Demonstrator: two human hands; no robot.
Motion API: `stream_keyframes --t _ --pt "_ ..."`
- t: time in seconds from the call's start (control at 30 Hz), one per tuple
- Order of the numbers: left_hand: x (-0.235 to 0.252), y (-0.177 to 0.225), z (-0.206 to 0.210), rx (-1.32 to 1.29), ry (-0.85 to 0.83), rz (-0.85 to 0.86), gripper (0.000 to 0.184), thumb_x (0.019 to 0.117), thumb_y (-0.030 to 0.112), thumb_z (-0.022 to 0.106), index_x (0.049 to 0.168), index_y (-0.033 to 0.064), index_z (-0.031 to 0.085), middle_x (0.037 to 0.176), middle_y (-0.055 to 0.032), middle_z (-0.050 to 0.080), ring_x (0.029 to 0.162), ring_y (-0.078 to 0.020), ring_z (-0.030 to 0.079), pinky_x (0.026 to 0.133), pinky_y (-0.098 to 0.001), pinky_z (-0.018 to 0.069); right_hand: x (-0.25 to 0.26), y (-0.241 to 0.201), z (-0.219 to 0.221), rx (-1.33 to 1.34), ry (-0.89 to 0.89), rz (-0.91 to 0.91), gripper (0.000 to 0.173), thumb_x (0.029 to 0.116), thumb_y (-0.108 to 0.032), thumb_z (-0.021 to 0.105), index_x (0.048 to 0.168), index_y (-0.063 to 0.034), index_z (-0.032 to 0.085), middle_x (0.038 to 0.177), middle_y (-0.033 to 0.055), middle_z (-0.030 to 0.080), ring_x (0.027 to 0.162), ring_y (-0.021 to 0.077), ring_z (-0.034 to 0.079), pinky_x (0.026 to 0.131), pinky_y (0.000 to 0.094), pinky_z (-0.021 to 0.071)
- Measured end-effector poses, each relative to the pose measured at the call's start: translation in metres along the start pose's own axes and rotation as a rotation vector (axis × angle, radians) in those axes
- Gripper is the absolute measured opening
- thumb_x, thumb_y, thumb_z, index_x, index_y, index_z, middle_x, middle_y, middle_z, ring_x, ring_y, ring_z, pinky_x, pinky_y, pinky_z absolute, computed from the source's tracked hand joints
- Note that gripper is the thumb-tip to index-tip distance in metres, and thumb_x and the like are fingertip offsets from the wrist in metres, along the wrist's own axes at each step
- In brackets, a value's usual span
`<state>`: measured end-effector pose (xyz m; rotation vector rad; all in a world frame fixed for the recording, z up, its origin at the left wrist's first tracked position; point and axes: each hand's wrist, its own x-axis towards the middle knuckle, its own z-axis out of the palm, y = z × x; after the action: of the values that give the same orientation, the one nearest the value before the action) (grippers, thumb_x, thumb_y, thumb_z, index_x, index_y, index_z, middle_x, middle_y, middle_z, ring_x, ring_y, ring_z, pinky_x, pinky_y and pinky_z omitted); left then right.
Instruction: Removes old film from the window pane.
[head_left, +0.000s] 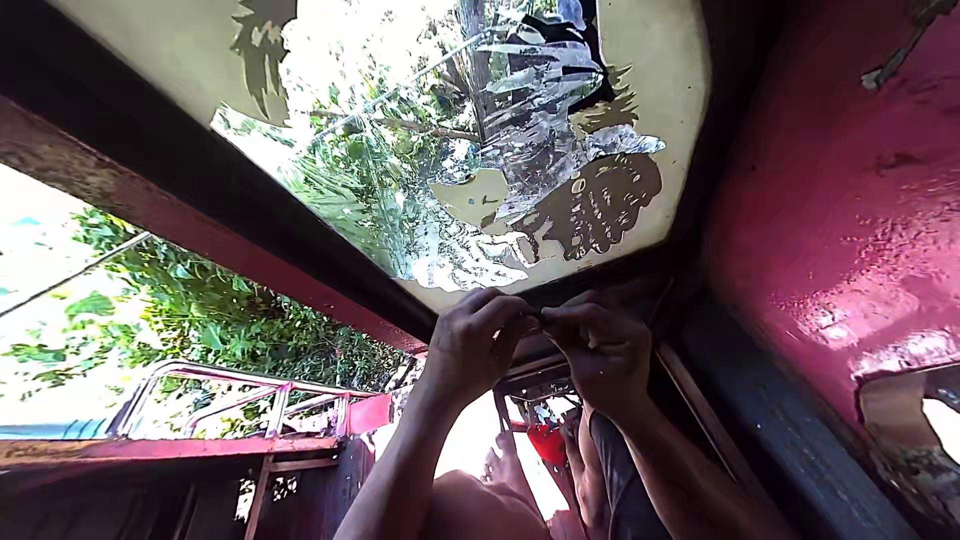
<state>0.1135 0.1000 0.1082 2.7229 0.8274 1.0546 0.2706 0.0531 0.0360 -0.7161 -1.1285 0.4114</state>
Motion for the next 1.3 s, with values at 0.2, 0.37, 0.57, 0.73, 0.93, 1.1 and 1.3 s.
stream_keyframes --t 0.2,0.37,0.57,0.73,0.93,1.1,1.3 --pt "-0.012 -0.016 -0.005 0.073 -0.221 -0.177 0.017 0.0989 0.007 0.055 0.096 0.0057 0.072 0.087 -0.0066 0.07 0.081 -0.0189 0.069 0.074 -0.0408 0.0581 -0.02 0.007 -0.005 -0.032 0.059 0.11 0.013 0.082 0.006 0.069 0.093 0.0012 0.076 0.091 -0.0013 0.074 0.084 -0.0023 0.069 0.078 0.015 0.0587" --pt "-0.015 -0.022 -0.005 0.036 -0.448 -0.305 0.028 0.1003 0.002 0.049 0.113 0.0057 0.074 0.101 -0.0081 0.075 0.093 -0.0204 0.072 0.089 -0.041 0.0572 -0.014 0.006 -0.01 -0.084 0.142 0.126 0.017 0.0838 0.006 0.068 0.1 0.0047 0.074 0.095 0.0 0.075 0.084 -0.0024 0.069 0.08 0.015 0.0595" --pt "-0.004 -0.013 -0.005 0.129 -0.745 -0.447 0.029 0.1014 0.032 0.06 0.111 0.0077 0.074 0.093 -0.0158 0.074 0.093 -0.0334 0.071 0.086 -0.0554 0.0528 -0.014 0.005 -0.007 -0.032 0.136 0.095 0.022 0.0825 0.006 0.07 0.104 0.0054 0.074 0.095 0.0002 0.074 0.082 -0.0013 0.068 0.077 0.0148 0.0589" --pt "-0.004 -0.014 -0.004 0.224 -0.756 -0.422 0.028 0.1033 0.026 0.055 0.1 0.0023 0.069 0.091 -0.0182 0.071 0.095 -0.0369 0.07 0.084 -0.0566 0.0518 -0.035 0.01 -0.004 -0.044 0.111 0.15 0.022 0.0817 0.005 0.069 0.103 0.0034 0.074 0.093 -0.0009 0.074 0.08 -0.0022 0.067 0.074 0.014 0.0585" --pt "-0.003 -0.014 -0.002 0.19 -0.833 -0.407 0.024 0.1007 0.01 0.054 0.116 0.0078 0.073 0.107 -0.0161 0.074 0.107 -0.0357 0.069 0.094 -0.0565 0.0514 -0.05 0.01 -0.01 -0.099 0.067 0.238 0.021 0.0818 0.003 0.07 0.102 0.0021 0.075 0.09 -0.0008 0.075 0.077 -0.004 0.067 0.073 0.0127 0.0575" --pt "0.003 -0.002 -0.006 0.239 -0.856 -0.414 0.034 0.0998 0.037 0.062 0.099 0.0041 0.073 0.094 -0.0184 0.072 0.097 -0.0387 0.069 0.085 -0.0605 0.0505 -0.048 0.009 -0.015 -0.134 0.059 0.266 0.02 0.0805 0.004 0.07 0.1 0.0026 0.075 0.088 0.0006 0.075 0.075 -0.0037 0.067 0.072 0.0129 0.0572" --pt "-0.003 -0.005 -0.005 0.175 -0.792 -0.33 0.024 0.1028 0.024 0.057 0.109 0.008 0.074 0.102 -0.0155 0.074 0.101 -0.036 0.07 0.088 -0.0586 0.0521 -0.047 0.009 -0.014 -0.157 0.057 0.254 0.021 0.0815 0.002 0.069 0.102 0.0025 0.075 0.087 0.0011 0.074 0.074 -0.0034 0.067 0.071 0.0125 0.0564"
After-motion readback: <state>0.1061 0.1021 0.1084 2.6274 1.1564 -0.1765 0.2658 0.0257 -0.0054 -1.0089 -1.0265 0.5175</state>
